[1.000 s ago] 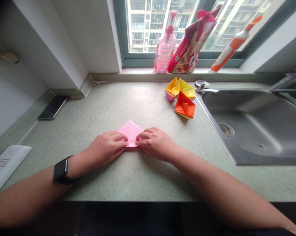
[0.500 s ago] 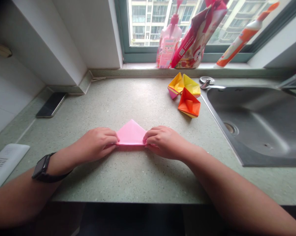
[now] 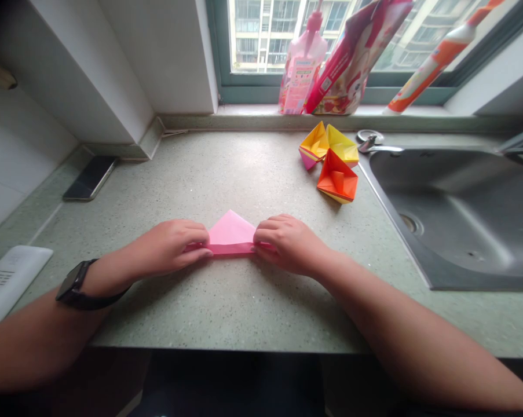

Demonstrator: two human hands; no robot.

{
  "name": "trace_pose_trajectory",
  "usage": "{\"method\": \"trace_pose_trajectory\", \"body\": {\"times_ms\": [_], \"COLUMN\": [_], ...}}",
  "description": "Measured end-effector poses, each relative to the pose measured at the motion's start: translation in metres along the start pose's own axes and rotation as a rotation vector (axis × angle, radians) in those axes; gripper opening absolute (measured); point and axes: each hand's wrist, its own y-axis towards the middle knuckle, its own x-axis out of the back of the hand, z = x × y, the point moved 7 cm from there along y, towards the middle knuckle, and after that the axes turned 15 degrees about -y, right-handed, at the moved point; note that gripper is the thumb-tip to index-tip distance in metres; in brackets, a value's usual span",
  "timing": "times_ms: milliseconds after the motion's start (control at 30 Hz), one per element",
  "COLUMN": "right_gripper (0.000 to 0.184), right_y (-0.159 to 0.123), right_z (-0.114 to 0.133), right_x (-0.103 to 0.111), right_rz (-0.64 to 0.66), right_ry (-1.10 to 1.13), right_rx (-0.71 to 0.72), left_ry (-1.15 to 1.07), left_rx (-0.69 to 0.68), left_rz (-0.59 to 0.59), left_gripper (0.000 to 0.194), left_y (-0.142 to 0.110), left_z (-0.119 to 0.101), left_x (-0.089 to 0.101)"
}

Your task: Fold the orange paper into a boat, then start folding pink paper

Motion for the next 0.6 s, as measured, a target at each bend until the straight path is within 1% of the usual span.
{"method": "trace_pose_trajectory", "body": {"times_ms": [100,233,400,600], "right_gripper": [0.026,0.027,0.024,0.021], "right_y": [0.0020,0.0046,0.0069,0.0094], "right_z": [0.0005,-0.0010,-0.0022,-0.0024], "right_x": [-0.0022,-0.0040,-0.0067,-0.0079], "right_rz": [0.010,0.014,0.000,-0.012], "right_ry": [0.006,0.002,-0.026,-0.061], "right_rx": [-0.043,-0.106,-0.171,-0.207], "left_ry": [0.021,0.058,0.100,0.136], "left_rx": [0.008,0.008,0.022,0.019], "left_rz": [-0.040,-0.076,-0.120,-0.166], "left_gripper": [0.017,0.019,0.010,0.022], "left_y": [0.0015,0.0030,0.0034,0.0020], "left_z": [0.0011,0.0033,0.0065,0.0069], "left_x": [-0.0012,-0.0037,-0.0039,-0.0049]}}
